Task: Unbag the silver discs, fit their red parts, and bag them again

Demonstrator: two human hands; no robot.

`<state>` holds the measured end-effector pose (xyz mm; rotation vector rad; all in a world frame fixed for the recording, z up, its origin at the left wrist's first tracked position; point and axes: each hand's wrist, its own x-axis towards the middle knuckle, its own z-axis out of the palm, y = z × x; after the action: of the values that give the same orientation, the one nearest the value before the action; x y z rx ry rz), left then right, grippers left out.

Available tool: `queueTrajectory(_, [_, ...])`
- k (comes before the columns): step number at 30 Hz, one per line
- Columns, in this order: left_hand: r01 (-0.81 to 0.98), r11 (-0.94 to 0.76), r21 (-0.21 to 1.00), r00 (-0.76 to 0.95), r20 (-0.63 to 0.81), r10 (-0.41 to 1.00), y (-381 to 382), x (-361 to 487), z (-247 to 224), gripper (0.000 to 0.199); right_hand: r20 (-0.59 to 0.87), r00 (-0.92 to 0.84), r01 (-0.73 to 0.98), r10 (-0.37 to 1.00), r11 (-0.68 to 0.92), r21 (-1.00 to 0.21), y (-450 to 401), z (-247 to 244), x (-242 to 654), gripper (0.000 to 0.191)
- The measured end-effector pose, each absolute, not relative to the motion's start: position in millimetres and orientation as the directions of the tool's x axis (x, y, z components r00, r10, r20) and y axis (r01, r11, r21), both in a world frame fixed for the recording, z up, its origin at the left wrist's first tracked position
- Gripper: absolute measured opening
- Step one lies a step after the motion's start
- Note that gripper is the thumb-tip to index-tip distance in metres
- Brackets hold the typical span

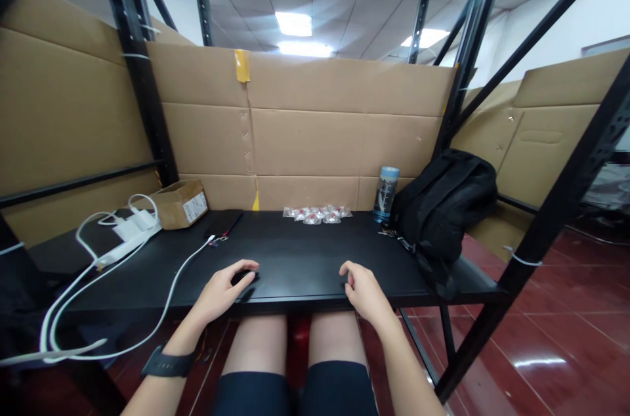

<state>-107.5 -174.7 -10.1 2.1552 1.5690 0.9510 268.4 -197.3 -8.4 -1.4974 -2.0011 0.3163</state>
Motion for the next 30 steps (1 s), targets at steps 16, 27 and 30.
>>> queueTrajectory(16, [0.757, -0.571, 0.319, 0.476, 0.329, 0.815, -186.1, -101.6, -1.6, 0.041, 0.406, 0.276, -0.059, 0.871, 0.437, -0.898, -227.6, 30.0, 315.2, 0.038])
queueTrajectory(27, [0.68, -0.594, 0.43, 0.544, 0.247, 0.802, -174.9, -109.0, -7.5, 0.024, 0.472, 0.422, -0.46, 0.774, 0.631, -0.625, -248.9, 44.6, 315.8, 0.022])
queueTrajectory(30, [0.663, -0.592, 0.458, 0.544, 0.248, 0.801, -176.0, -108.0, -8.1, 0.018, 0.503, 0.339, -0.39, 0.795, 0.605, -0.694, -235.6, 36.7, 305.2, 0.024])
